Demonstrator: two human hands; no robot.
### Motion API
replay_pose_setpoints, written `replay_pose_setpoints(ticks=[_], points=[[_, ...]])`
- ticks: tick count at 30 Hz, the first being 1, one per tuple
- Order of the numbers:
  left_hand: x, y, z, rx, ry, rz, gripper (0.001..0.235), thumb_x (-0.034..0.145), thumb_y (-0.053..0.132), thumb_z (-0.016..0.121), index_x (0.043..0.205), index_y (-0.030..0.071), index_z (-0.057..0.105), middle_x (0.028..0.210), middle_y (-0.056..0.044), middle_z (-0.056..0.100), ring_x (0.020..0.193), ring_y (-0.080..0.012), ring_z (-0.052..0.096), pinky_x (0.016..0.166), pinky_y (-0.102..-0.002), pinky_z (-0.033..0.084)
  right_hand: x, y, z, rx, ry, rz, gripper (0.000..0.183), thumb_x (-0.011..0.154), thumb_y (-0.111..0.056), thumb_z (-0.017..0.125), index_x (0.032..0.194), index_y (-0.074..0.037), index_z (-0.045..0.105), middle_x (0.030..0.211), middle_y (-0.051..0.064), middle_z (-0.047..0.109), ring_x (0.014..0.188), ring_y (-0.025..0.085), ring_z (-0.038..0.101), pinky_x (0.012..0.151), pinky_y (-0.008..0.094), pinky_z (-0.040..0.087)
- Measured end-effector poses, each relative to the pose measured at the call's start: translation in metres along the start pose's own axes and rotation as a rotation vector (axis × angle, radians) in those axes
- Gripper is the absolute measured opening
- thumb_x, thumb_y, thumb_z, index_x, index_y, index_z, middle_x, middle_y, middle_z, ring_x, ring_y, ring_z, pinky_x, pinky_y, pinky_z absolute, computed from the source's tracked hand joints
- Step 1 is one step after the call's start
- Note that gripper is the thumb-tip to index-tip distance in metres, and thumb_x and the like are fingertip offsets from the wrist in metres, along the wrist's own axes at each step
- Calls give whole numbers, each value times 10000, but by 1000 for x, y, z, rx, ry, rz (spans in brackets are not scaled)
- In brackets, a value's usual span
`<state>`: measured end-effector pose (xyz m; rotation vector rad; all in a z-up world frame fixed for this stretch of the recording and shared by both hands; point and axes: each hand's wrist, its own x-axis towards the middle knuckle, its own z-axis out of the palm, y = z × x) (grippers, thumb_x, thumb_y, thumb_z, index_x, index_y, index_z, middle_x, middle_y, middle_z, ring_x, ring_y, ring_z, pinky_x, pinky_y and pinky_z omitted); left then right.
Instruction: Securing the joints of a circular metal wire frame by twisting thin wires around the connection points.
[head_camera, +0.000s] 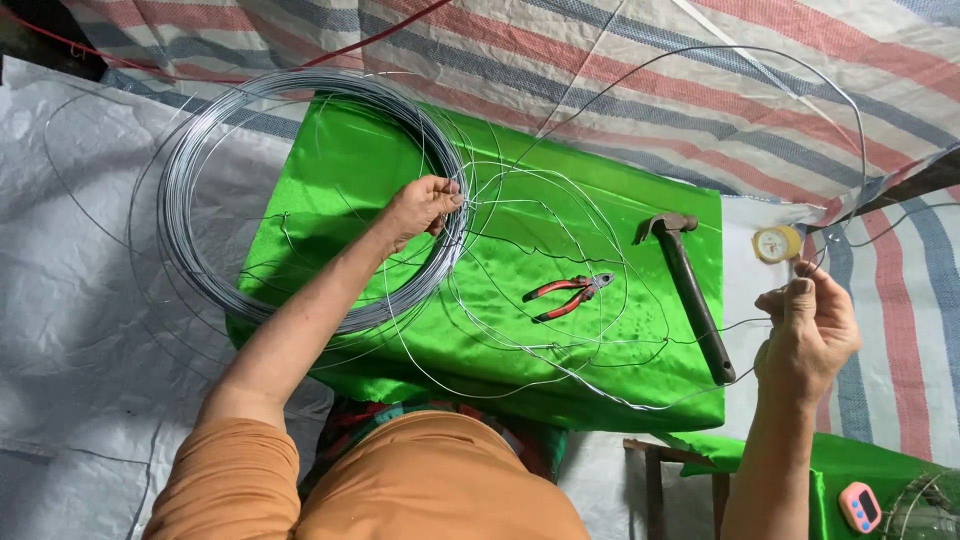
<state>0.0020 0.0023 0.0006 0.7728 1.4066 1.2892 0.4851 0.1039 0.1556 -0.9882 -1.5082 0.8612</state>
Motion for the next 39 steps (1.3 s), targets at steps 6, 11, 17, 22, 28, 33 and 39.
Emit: replay_pose_setpoints(ticks=[6, 11, 17, 22, 28, 33, 39], points=[[-7, 3, 1, -20, 7, -12, 339, 958, 173, 694, 1259, 35, 626, 1169, -124, 676, 589, -38, 539, 454, -141, 506, 2, -4, 2, -23, -27, -27, 316, 1163, -265, 656, 1366, -25, 625, 914, 41, 644, 749, 78, 627, 768, 222, 593], [-8, 5, 0, 19, -21, 22, 273, 956, 150, 687, 1222, 93, 663, 1237, -120, 664, 690, -48, 551, 494, -155, 525, 1, -4, 2, -28, -15, -6, 282, 1177, -234, 630, 1369, -28, 622, 912, 23, 625, 754, 74, 621, 775, 226, 587], [-8, 3, 0, 69, -58, 84, 302, 975, 151, 678, 1273, 101, 672, 1052, -73, 654, 688, -56, 531, 514, -171, 539, 4, 9, -7, -12, 2, 6, 275, 1168, -230, 657, 1354, -31, 617, 897, 14, 594, 763, 94, 634, 781, 242, 607], [-13, 4, 3, 110, -67, 98, 323, 1003, 85, 642, 1325, 107, 648, 933, -26, 614, 670, -50, 515, 505, -174, 542, 2, 14, -12, 15, 15, 66, 355, 1148, -240, 661, 1417, -42, 543, 1001, 18, 604, 812, 101, 656, 799, 259, 632], [-22, 11, 9, 243, -42, 83, 441, 1016, 156, 602, 1454, 166, 556, 1136, -165, 663, 664, -117, 694, 486, -191, 590, -3, 10, -7, 55, 20, 125, 303, 1150, -169, 626, 1415, -44, 545, 950, 37, 639, 812, 105, 679, 860, 276, 649], [-30, 22, 13, 239, -52, 62, 472, 1023, 159, 580, 1492, 166, 528, 1099, -164, 637, 689, -135, 704, 532, -207, 617, -6, -10, 1, 172, 26, 144, 495, 1057, -430, 601, 1376, -54, 562, 946, 20, 669, 873, 141, 703, 855, 286, 643], [-40, 34, 21, 235, -30, 18, 476, 1029, 140, 561, 1503, 156, 521, 1061, -132, 628, 737, -141, 683, 596, -223, 609, -14, -19, -3, 342, 111, 275, 704, 862, -709, 467, 1236, -149, 671, 993, 22, 700, 1016, 204, 735, 937, 367, 620]])
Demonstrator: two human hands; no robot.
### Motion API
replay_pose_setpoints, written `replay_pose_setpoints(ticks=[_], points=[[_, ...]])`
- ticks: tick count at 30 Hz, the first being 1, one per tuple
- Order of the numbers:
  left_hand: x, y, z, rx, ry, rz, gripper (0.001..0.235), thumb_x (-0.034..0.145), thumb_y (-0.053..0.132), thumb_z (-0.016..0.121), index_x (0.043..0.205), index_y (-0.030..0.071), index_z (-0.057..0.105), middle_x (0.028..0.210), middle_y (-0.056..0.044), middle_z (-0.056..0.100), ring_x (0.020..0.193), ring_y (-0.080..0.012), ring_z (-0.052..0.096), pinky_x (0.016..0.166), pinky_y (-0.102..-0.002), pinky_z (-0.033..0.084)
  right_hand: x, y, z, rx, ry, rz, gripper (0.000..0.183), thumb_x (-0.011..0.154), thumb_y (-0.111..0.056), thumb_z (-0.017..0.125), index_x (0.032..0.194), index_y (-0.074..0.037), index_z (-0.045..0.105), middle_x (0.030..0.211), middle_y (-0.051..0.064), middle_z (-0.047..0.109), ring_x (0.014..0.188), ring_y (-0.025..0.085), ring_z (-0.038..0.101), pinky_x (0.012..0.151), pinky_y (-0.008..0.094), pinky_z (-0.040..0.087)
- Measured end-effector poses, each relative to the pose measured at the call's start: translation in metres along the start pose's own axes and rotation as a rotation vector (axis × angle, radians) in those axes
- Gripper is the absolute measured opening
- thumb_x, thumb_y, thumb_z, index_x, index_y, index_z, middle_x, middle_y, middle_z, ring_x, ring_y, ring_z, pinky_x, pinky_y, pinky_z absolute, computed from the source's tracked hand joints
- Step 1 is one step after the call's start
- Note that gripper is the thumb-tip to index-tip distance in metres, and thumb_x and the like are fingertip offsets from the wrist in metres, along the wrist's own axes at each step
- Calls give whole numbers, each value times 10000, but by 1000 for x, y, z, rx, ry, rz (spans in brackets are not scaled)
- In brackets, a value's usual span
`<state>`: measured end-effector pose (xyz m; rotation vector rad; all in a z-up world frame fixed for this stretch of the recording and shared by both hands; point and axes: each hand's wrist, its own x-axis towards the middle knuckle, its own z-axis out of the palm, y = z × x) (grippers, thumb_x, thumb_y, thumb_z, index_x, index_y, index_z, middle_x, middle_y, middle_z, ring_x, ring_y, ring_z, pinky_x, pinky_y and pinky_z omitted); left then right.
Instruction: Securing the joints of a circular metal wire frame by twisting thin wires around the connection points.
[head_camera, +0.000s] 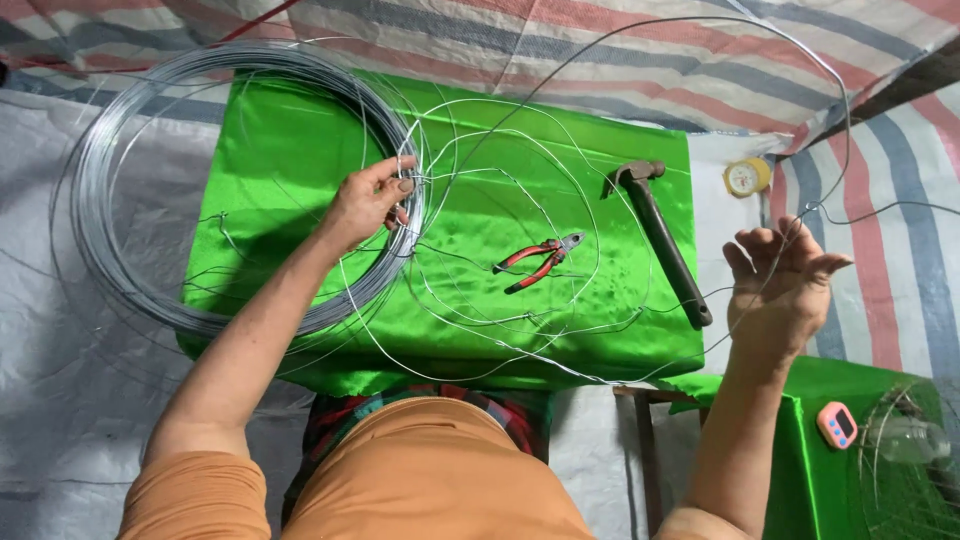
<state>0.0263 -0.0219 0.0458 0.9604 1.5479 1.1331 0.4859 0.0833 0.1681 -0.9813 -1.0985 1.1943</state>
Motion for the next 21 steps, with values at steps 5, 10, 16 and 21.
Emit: replay_pose_setpoints(ticks=[5, 10, 16, 21], points=[[9, -22, 4, -26, 49, 36, 490, 1016, 147, 594, 1500, 155, 522, 1100, -134, 661, 677, -133, 683, 532, -245, 612, -12, 31, -21, 51, -68, -5, 736, 877, -733, 445, 1294, -155, 628, 1067, 52, 729, 1101, 228, 728, 969, 395, 603], [16, -43, 4, -260, 99, 198, 409, 1058, 138, 615, 1460, 99, 558, 921, -144, 600, 614, -202, 709, 502, -269, 646, -18, 83, -78, 140, -445, 73, 525, 1013, -243, 486, 1480, -2, 474, 1459, 266, 576, 1400, 419, 547, 1103, 628, 460], [14, -36, 6, -271, 70, 212, 401, 1056, 148, 629, 1449, 90, 571, 915, -140, 601, 601, -199, 709, 475, -255, 635, -30, 118, -76, -112, -493, 192, 709, 797, 135, 650, 1481, 63, 478, 1381, 254, 610, 1237, 361, 637, 1022, 513, 540], [23, -48, 1, -268, 92, 237, 392, 1059, 169, 636, 1437, 84, 577, 915, -152, 616, 605, -202, 710, 472, -256, 628, -34, 121, -59, -282, -504, 90, 369, 885, 107, 680, 1254, 89, 684, 1015, 264, 748, 962, 296, 744, 909, 450, 591]])
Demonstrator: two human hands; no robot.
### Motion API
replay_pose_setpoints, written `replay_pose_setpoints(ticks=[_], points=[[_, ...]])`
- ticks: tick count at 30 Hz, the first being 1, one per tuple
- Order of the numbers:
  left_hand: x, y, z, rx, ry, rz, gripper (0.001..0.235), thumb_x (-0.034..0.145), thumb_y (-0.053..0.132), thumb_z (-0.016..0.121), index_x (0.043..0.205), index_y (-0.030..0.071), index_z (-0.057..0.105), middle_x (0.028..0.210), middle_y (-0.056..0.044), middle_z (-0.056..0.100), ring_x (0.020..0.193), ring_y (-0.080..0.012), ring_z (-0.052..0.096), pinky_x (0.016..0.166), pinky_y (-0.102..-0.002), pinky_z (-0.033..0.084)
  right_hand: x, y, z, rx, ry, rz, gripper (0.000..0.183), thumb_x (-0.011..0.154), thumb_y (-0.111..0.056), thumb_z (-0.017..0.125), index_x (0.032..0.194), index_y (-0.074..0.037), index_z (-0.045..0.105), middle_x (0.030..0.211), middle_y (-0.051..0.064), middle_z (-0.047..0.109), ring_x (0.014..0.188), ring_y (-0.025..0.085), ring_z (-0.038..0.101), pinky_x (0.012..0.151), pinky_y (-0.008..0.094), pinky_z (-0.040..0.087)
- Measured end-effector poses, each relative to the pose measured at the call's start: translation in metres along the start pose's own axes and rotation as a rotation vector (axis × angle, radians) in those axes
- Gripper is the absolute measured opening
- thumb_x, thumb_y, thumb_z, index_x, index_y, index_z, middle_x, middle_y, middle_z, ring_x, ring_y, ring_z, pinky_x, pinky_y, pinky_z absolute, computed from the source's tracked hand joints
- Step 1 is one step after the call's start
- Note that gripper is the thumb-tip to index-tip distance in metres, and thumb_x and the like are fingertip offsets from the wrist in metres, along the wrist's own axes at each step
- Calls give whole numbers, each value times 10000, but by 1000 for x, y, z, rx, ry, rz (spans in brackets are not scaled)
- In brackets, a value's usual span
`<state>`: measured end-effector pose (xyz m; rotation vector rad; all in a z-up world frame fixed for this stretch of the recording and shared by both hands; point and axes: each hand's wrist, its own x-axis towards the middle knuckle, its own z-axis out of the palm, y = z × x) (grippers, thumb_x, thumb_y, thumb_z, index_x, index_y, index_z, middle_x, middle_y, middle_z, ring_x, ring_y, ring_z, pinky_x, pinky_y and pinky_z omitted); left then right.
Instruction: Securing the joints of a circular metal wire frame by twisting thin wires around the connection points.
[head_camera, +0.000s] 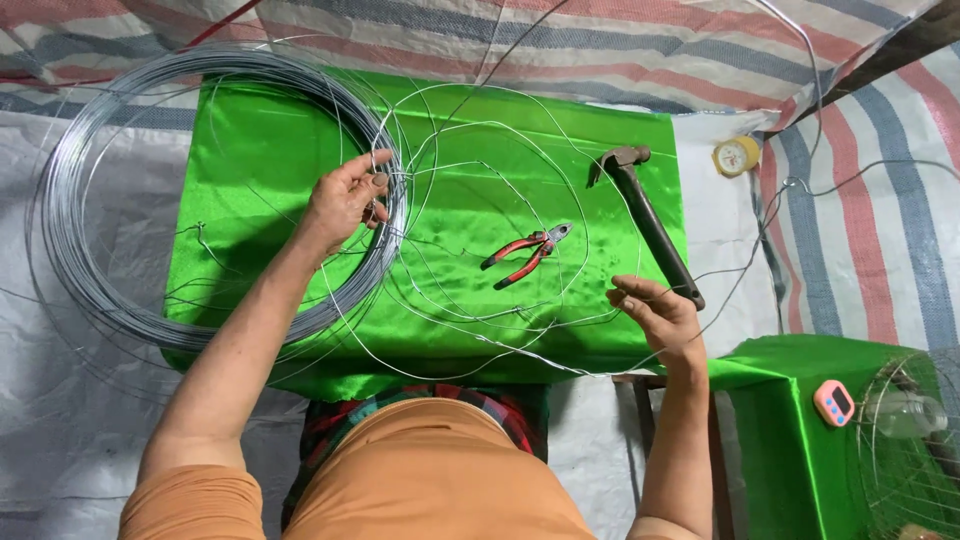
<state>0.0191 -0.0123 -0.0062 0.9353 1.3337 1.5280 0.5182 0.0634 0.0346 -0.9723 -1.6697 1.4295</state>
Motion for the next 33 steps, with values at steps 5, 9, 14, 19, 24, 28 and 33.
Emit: replay_pose_setpoints(ticks=[5, 9, 14, 19, 24, 28, 33], points=[[-10, -10, -5, -22, 44, 2, 398, 1063, 246, 643, 1408, 58, 582, 1005, -165, 650, 670, -194, 738, 484, -226, 619, -7, -14, 10, -158, 35, -38, 250, 912, 21, 731, 1159, 52, 753, 886, 216, 767, 858, 216, 743, 874, 377, 603], [-46, -14, -4, 143, 235, 178, 453, 1102, 374, 553, 1371, 11, 532, 1228, -199, 603, 914, -209, 679, 690, -263, 583, -11, -10, 6, -253, 41, -76, 212, 904, 9, 748, 1113, 12, 780, 824, 190, 758, 799, 208, 745, 837, 372, 608], [-158, 11, 19, 258, 162, -52, 282, 1055, 311, 577, 1129, 52, 663, 687, -84, 635, 551, -174, 641, 476, -303, 536, -12, -16, 13, -252, 80, -105, 176, 912, 25, 740, 1084, 29, 781, 797, 185, 739, 787, 197, 715, 841, 392, 596], [-204, 9, 78, 120, -639, -343, 200, 1009, 130, 586, 1116, 31, 722, 720, -151, 742, 495, -140, 652, 418, -245, 522, -10, -13, 10, -280, 53, -116, 185, 925, -6, 749, 1106, 19, 779, 826, 175, 742, 792, 194, 727, 861, 365, 599], [-184, -32, 154, -325, -603, -465, 368, 1051, 142, 538, 1401, 29, 538, 890, -186, 728, 540, -135, 682, 368, -194, 538, -14, -22, 15, -323, 39, -130, 173, 919, -13, 750, 1087, 3, 791, 798, 162, 747, 771, 189, 731, 843, 367, 601], [-173, -32, 210, -773, -439, -505, 600, 1008, 143, 674, 1540, 70, 406, 1098, -204, 728, 617, -148, 740, 429, -193, 603, -13, -28, 21, -296, 34, -174, 176, 912, 11, 746, 1083, 14, 786, 799, 161, 737, 765, 177, 700, 837, 392, 596], [-168, -21, 232, -834, -306, -498, 421, 1053, 272, 619, 1411, 61, 549, 1156, -221, 721, 718, -161, 764, 494, -178, 608, -13, -22, 14, -307, 21, -167, 175, 926, 3, 729, 1092, 11, 782, 826, 171, 754, 780, 193, 722, 847, 388, 597]])
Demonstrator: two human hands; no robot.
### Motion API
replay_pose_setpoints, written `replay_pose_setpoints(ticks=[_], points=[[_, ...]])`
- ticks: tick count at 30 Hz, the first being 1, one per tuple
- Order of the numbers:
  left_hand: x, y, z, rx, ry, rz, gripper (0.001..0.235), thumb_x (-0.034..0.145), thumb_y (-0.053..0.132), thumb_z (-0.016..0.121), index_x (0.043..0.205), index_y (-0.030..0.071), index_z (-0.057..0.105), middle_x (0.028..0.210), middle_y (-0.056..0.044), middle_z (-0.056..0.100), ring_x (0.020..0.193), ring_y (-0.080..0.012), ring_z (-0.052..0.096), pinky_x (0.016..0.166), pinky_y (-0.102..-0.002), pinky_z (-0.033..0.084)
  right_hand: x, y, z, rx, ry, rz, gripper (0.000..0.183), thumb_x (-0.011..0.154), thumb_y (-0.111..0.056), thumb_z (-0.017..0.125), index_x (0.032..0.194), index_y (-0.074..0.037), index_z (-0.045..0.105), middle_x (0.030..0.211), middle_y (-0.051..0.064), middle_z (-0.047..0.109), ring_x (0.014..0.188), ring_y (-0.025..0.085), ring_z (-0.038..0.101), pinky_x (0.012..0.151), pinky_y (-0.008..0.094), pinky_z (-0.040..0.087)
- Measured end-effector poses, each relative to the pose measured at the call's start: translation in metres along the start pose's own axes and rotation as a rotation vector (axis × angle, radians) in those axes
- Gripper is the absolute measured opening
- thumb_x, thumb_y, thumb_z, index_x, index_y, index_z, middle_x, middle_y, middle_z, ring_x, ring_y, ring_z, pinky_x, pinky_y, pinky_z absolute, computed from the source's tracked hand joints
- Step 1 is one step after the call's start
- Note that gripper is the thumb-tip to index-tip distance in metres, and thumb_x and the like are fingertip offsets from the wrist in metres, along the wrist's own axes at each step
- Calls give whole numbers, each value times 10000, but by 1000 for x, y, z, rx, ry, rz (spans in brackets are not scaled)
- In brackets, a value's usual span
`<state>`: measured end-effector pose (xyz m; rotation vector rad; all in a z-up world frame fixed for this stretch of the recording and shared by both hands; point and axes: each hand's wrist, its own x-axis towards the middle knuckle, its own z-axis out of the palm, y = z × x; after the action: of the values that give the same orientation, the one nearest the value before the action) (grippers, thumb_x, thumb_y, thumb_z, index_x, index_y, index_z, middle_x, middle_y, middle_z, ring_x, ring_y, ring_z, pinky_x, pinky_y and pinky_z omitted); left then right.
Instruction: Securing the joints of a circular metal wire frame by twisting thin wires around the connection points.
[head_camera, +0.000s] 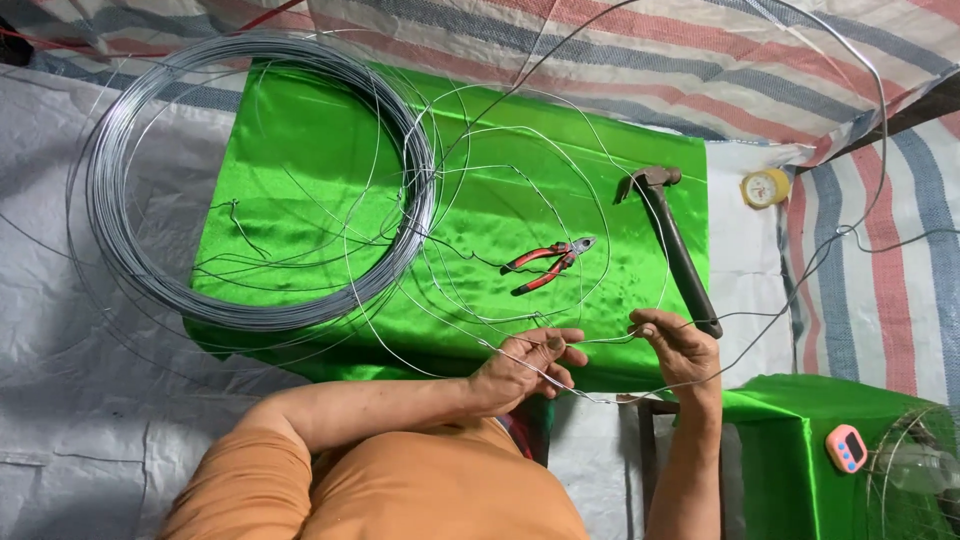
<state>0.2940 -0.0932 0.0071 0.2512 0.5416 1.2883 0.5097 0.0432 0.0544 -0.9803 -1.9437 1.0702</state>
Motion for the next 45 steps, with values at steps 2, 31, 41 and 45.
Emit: replay_pose_setpoints(ticks=[2, 31, 41, 45], points=[[-1, 0, 1, 8, 21, 3, 375, 1060, 293, 610, 1333, 37, 613, 1138, -215, 733, 726, -159, 764, 507, -181, 603, 0, 6, -3, -6, 1, 1, 175, 929, 3, 723, 1093, 12, 781, 827, 175, 756, 783, 203, 729, 847, 391, 598], [-108, 85, -43, 278, -197, 44, 524, 972, 380, 636, 1200, -92, 645, 1078, -249, 756, 777, -223, 760, 560, -242, 549, 20, 23, -14, 189, -198, -69, 215, 985, 4, 627, 1188, 36, 690, 1089, 179, 760, 1025, 279, 767, 982, 382, 661], [-93, 93, -50, 240, 31, 124, 386, 1008, 283, 618, 1143, -75, 664, 970, -233, 773, 676, -222, 760, 502, -231, 542, 14, -7, 16, 57, -36, -43, 166, 884, 120, 699, 1025, 68, 770, 894, 240, 766, 853, 277, 763, 856, 434, 602], [-89, 81, -61, 294, -106, 162, 414, 899, 150, 762, 1232, -61, 635, 1065, -216, 748, 796, -218, 767, 575, -206, 562, 10, -6, 22, 78, -31, -25, 164, 894, 101, 701, 1044, 71, 763, 920, 242, 770, 875, 276, 762, 872, 430, 600]])
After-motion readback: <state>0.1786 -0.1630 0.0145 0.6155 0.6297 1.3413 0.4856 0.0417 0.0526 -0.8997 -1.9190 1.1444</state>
